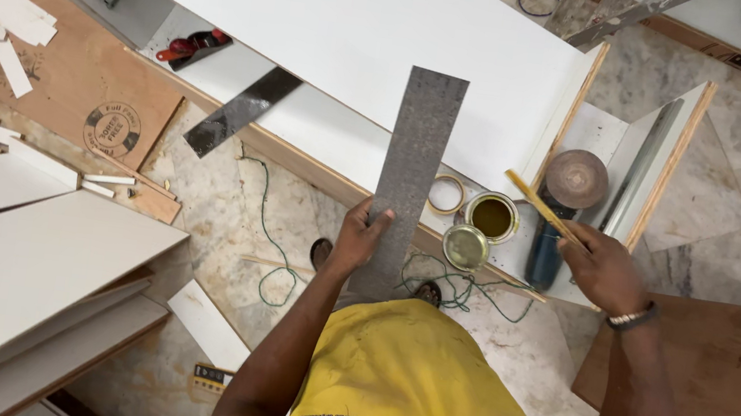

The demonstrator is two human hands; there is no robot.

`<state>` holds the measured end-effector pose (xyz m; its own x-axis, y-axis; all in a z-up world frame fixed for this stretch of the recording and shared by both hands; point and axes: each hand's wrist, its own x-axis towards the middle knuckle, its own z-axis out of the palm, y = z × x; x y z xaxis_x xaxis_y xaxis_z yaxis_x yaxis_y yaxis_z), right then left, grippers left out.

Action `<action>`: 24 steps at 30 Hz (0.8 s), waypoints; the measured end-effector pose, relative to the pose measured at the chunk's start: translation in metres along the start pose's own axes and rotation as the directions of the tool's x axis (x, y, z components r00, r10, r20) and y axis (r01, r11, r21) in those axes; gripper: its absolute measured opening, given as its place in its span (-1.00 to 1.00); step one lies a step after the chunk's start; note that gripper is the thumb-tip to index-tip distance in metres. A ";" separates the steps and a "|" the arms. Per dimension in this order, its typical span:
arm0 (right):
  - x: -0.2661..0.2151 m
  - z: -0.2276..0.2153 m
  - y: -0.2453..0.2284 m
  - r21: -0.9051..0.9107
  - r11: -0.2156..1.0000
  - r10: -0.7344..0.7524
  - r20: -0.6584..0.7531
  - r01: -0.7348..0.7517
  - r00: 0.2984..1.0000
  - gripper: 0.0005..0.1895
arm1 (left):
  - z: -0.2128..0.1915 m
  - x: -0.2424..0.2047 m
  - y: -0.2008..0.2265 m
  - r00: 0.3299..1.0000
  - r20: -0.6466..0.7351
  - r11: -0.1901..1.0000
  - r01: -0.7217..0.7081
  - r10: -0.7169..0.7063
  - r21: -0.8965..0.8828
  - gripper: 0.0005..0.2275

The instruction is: The person applies adhesive to the edges of wooden boards using a small brush and handles a metal strip.

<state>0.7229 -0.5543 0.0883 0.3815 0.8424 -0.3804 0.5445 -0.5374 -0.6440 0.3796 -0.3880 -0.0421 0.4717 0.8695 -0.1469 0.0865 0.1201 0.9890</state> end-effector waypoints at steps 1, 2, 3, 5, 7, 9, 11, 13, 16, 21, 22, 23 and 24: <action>0.005 -0.004 0.000 -0.051 0.998 -0.034 0.025 0.035 0.999 -0.60 | 0.005 -0.002 0.001 1.000 -0.023 1.000 0.009 -0.009 0.017 -0.74; 0.006 -0.007 0.002 -0.098 0.993 -0.064 0.050 0.069 0.997 -0.58 | 0.008 -0.004 0.001 0.999 -0.037 0.998 0.037 -0.036 0.044 -0.74; 0.006 -0.008 0.006 -0.111 0.991 -0.071 0.061 0.078 0.996 -0.57 | 0.011 -0.006 0.002 0.997 -0.051 0.995 0.066 -0.062 0.070 -0.73; 0.015 -0.010 0.012 -0.139 0.985 -0.097 0.071 0.107 0.993 -0.56 | 0.013 -0.002 0.005 0.996 -0.069 0.994 0.062 -0.056 0.091 -0.73; 0.021 -0.007 0.020 -0.128 0.985 -0.108 0.085 0.118 0.991 -0.55 | 0.016 -0.003 0.004 0.997 -0.078 0.997 0.023 -0.017 0.080 -0.75; 0.022 -0.005 0.032 -0.140 0.981 -0.118 0.102 0.131 0.988 -0.55 | 0.017 -0.007 0.001 0.994 -0.096 0.992 0.058 -0.047 0.109 -0.77; 0.024 -0.002 0.039 -0.166 0.973 -0.144 0.112 0.162 0.983 -0.53 | 0.018 -0.008 -0.002 0.993 -0.103 0.988 0.075 -0.061 0.137 -0.78; 0.027 -0.002 0.043 -0.187 0.942 -0.272 0.063 0.279 0.960 -0.56 | 0.020 -0.011 -0.004 0.993 -0.097 0.984 0.077 -0.062 0.160 -0.80; 0.022 -0.005 0.045 -0.258 0.893 -0.384 -0.011 0.368 0.923 -0.61 | 0.024 -0.016 -0.012 0.995 -0.101 0.983 0.028 -0.010 0.183 -0.80; 0.019 -0.011 0.022 -0.278 0.922 -0.301 -0.083 0.268 0.950 -0.66 | 0.028 -0.020 -0.013 0.987 -0.113 0.963 0.141 -0.117 0.230 -0.81; 0.021 -0.012 0.018 -0.294 0.920 -0.288 -0.067 0.257 0.955 -0.66 | 0.029 -0.021 -0.009 0.982 -0.118 0.951 0.172 -0.145 0.258 -0.80; 0.022 -0.012 0.016 -0.311 0.918 -0.275 -0.052 0.246 0.960 -0.65 | 0.029 -0.023 -0.004 0.983 -0.119 0.960 0.162 -0.138 0.227 -0.83; 0.023 -0.012 0.015 -0.320 0.909 -0.297 -0.050 0.267 0.953 -0.68 | 0.029 -0.023 0.001 0.984 -0.121 0.969 0.152 -0.130 0.196 -0.80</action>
<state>0.7485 -0.5431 0.0779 0.2388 0.9612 -0.1382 0.8359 -0.2759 -0.4746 0.3946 -0.4219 -0.0378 0.3464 0.8981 -0.2708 0.3276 0.1547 0.9321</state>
